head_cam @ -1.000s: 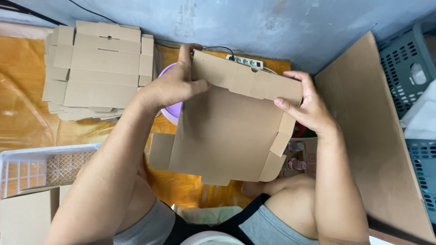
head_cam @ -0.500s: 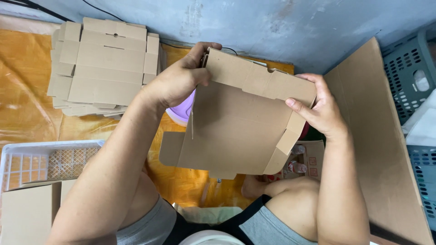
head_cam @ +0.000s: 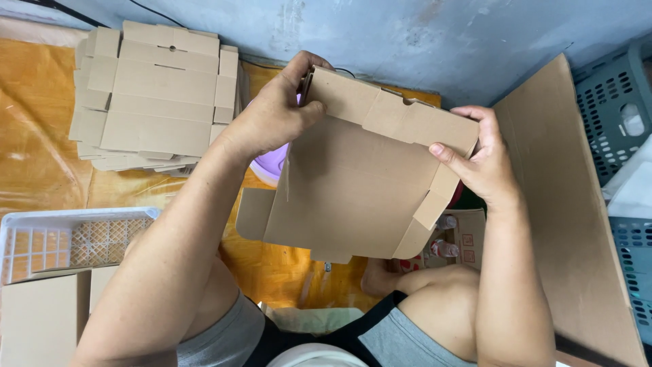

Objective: Folding cardboard boxes and filling them with snacks and other small items.

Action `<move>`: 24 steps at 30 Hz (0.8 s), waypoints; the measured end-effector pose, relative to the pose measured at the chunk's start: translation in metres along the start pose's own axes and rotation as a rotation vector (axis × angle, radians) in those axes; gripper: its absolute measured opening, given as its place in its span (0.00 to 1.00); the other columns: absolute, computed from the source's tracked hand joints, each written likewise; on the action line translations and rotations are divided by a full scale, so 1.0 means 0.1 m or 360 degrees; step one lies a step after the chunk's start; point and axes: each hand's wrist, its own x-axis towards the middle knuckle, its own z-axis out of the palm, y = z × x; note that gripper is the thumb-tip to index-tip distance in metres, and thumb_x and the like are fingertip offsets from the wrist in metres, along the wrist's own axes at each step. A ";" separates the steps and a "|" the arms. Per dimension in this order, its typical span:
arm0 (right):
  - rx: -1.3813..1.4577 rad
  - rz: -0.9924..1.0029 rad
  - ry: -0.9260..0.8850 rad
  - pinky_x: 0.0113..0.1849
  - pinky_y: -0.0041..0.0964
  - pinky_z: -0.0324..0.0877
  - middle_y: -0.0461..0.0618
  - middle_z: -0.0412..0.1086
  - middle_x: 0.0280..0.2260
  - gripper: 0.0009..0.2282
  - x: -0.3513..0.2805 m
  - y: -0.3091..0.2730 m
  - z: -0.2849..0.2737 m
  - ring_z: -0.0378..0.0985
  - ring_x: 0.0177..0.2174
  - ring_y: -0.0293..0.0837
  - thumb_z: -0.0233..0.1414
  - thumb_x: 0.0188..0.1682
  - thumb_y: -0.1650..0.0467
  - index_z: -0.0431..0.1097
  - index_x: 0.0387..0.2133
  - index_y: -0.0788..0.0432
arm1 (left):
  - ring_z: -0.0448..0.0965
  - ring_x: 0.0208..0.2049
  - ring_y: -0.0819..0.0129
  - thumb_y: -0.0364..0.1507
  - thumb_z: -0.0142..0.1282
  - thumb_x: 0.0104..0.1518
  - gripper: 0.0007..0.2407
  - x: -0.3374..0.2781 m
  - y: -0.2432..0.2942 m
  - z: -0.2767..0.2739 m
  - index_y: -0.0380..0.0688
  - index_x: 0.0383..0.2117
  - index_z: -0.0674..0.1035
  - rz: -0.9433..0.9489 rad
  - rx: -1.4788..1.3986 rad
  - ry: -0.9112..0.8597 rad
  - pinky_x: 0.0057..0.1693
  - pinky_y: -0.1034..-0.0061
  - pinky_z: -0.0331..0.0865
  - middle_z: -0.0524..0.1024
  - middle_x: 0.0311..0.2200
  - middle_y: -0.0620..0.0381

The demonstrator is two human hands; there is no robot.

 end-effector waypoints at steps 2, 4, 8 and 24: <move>0.0007 -0.0009 0.0007 0.48 0.34 0.66 0.50 0.62 0.53 0.25 0.01 -0.01 0.03 0.67 0.48 0.40 0.62 0.47 0.67 0.58 0.55 0.55 | 0.64 0.35 0.76 0.24 0.43 0.52 0.15 0.00 -0.02 -0.01 0.55 0.46 0.70 0.0027 0.0009 0.0009 0.41 0.81 0.62 0.66 0.33 0.65; 0.0008 -0.0012 0.0024 0.48 0.33 0.66 0.50 0.62 0.52 0.25 0.01 -0.03 0.04 0.67 0.47 0.39 0.62 0.47 0.68 0.58 0.55 0.55 | 0.65 0.37 0.75 0.24 0.45 0.52 0.14 0.02 -0.04 -0.01 0.53 0.46 0.69 0.0058 0.0014 0.0008 0.43 0.81 0.63 0.67 0.35 0.64; 0.0044 -0.0071 0.0028 0.55 0.34 0.62 0.52 0.57 0.55 0.27 0.04 -0.07 0.09 0.61 0.55 0.41 0.62 0.47 0.68 0.54 0.56 0.56 | 0.67 0.36 0.76 0.29 0.57 0.57 0.14 0.04 -0.05 -0.02 0.55 0.47 0.67 -0.0079 0.0070 0.0075 0.42 0.81 0.66 0.69 0.34 0.64; 0.0599 0.0084 -0.0149 0.60 0.39 0.64 0.55 0.61 0.60 0.27 0.07 -0.23 0.18 0.65 0.60 0.44 0.54 0.53 0.69 0.50 0.63 0.57 | 0.75 0.38 0.75 0.28 0.56 0.58 0.14 -0.05 0.14 -0.09 0.54 0.46 0.66 -0.0496 -0.0207 0.0203 0.41 0.77 0.74 0.74 0.39 0.60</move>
